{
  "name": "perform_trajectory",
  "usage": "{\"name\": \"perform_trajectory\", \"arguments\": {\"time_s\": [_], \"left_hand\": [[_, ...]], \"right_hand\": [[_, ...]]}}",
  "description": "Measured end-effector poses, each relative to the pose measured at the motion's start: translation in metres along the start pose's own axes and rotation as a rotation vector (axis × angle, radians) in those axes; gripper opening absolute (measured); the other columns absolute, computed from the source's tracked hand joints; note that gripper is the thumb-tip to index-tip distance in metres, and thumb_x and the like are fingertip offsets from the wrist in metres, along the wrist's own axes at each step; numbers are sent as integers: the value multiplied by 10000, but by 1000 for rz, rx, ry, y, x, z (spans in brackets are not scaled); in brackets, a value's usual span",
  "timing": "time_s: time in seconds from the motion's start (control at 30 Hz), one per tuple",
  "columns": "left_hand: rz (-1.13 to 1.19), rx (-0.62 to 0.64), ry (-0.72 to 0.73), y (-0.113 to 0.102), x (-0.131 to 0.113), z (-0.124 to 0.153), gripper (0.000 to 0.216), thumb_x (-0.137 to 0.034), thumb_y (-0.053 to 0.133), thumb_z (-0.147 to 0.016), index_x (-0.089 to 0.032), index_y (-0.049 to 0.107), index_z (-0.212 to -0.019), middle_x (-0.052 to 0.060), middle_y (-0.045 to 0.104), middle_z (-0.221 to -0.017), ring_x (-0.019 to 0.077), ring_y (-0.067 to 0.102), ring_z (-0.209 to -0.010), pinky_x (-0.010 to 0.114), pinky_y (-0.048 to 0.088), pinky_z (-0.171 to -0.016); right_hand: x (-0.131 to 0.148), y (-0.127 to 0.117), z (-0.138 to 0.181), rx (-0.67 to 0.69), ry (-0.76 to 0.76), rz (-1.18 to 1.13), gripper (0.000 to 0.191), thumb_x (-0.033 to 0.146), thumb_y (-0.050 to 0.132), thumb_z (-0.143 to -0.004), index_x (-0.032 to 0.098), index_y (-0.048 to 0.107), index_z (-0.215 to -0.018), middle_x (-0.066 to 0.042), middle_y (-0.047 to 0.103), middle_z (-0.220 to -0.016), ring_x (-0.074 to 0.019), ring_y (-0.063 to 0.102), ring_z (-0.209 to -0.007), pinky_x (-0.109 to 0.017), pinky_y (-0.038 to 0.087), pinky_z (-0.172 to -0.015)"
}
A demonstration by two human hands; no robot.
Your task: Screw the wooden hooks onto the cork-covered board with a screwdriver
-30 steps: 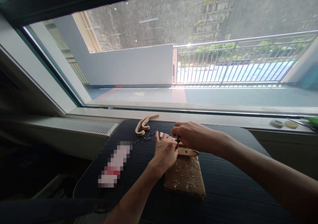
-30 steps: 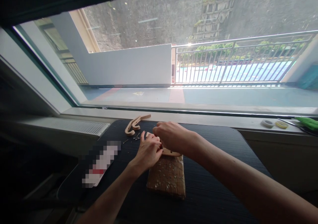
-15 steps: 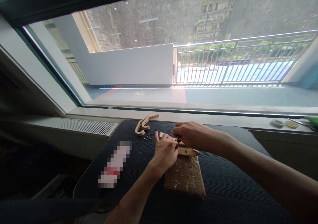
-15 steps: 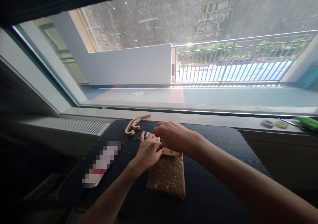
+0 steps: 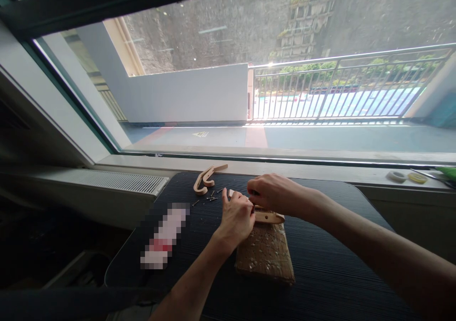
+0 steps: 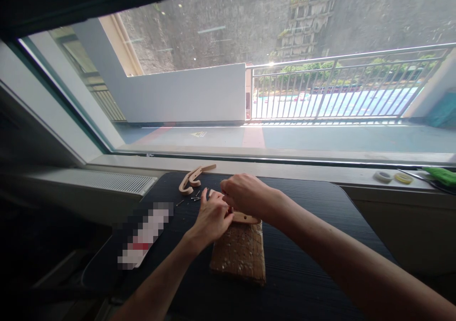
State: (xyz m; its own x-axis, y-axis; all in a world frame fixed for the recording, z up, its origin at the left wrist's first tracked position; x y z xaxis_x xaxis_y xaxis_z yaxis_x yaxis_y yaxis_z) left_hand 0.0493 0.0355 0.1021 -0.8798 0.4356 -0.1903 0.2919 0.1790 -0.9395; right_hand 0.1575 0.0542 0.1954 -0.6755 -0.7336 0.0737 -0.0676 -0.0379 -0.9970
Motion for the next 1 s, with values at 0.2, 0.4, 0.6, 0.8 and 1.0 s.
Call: {"name": "perform_trajectory", "arguments": {"time_s": [0.2,0.4,0.6,0.8,1.0], "left_hand": [[-20,-34,-1,3,1,0,107,-215,547,-800,-165,638,-824,61,636,-868,238,519,-980,606,144,-1066],[-21,6,-12,1,0,0,90,-215,556,-793,-183,636,-771,68,627,-886,240,513,-995,606,150,-1063],[-9,10,-19,-1,-1,0,105,-212,546,-799,-183,648,-800,69,634,-898,236,508,-1004,600,149,-1067],[-4,5,8,-1,-2,1,139,-215,552,-806,-197,655,-714,45,640,-851,231,507,-976,601,113,-1072],[-9,5,-19,-1,-1,1,115,-260,571,-802,-182,646,-764,61,634,-892,242,507,-1002,591,117,-1081]], "right_hand": [[4,-7,4,40,-23,-3,117,160,529,-792,180,615,-869,-31,679,-796,-139,585,-680,-229,292,-528],[5,-4,1,45,42,40,142,260,519,-820,159,618,-831,-59,661,-708,-156,569,-604,-247,253,-492],[1,-5,2,26,46,31,185,310,504,-820,189,619,-901,-41,664,-719,-145,543,-580,-244,245,-490],[-2,-10,6,12,16,-46,146,233,498,-789,206,614,-874,-18,662,-733,-125,522,-604,-227,268,-501],[-1,-8,6,11,15,-54,147,211,487,-797,196,606,-882,-19,669,-757,-117,530,-622,-220,290,-520]]}}
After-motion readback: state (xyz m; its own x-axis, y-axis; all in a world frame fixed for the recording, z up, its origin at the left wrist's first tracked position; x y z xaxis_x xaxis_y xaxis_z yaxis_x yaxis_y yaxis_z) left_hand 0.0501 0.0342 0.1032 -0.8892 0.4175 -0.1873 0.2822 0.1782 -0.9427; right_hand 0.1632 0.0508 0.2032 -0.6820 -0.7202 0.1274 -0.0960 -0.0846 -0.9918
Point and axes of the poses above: each hand's wrist, its own z-axis away from the middle knuckle, its own y-axis out of the palm, x = y × z, the point moved 3 cm from there along -z, towards the middle knuckle
